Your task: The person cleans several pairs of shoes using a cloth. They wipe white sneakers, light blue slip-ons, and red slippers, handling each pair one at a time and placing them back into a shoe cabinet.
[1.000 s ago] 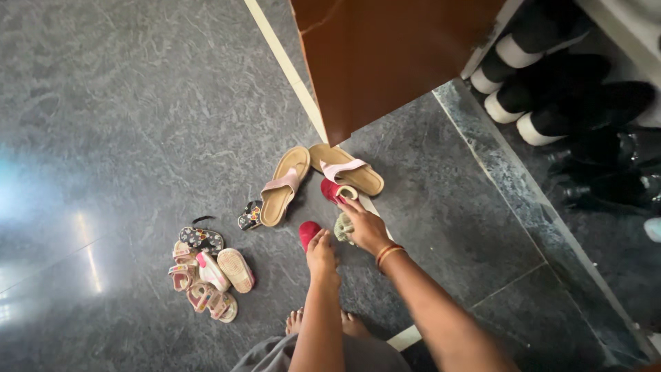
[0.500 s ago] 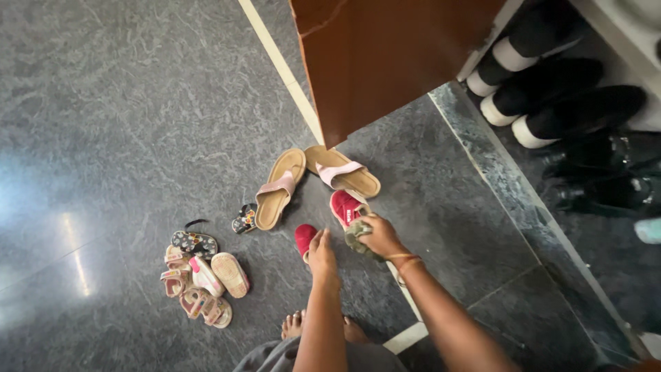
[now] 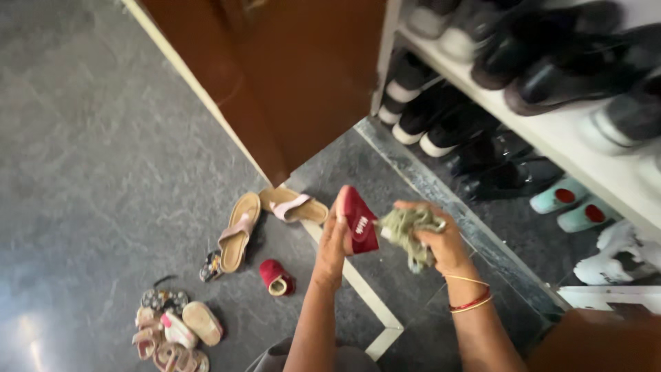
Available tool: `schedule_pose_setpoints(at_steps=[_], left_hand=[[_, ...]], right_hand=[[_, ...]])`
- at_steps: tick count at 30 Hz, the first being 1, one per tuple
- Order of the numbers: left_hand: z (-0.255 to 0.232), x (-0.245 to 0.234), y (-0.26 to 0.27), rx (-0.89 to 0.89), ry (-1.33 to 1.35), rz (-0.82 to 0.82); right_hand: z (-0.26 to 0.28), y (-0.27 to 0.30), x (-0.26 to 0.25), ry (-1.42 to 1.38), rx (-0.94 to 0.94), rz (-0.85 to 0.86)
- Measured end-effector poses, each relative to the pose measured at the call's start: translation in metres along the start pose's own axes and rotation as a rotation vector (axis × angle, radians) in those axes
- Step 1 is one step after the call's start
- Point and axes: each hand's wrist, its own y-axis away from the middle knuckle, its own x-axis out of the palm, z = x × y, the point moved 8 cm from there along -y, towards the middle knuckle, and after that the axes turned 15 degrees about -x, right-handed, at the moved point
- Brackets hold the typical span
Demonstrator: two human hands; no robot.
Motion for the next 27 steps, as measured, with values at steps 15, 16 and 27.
schedule_pose_setpoints(at_steps=[15,16,27], left_hand=[[-0.054,0.052,0.028,0.047,-0.029,-0.129],[-0.062,0.055,0.027,0.092,-0.038,-0.075],[-0.049,0.063,0.016,0.135,-0.043,0.056]], right_hand=[[0.072,0.041,0.102,1.020,-0.740,0.213],[0.069,0.031,0.101,1.060,-0.757,0.184],[0.092,-0.053,0.084,0.695,-0.582,-0.060]])
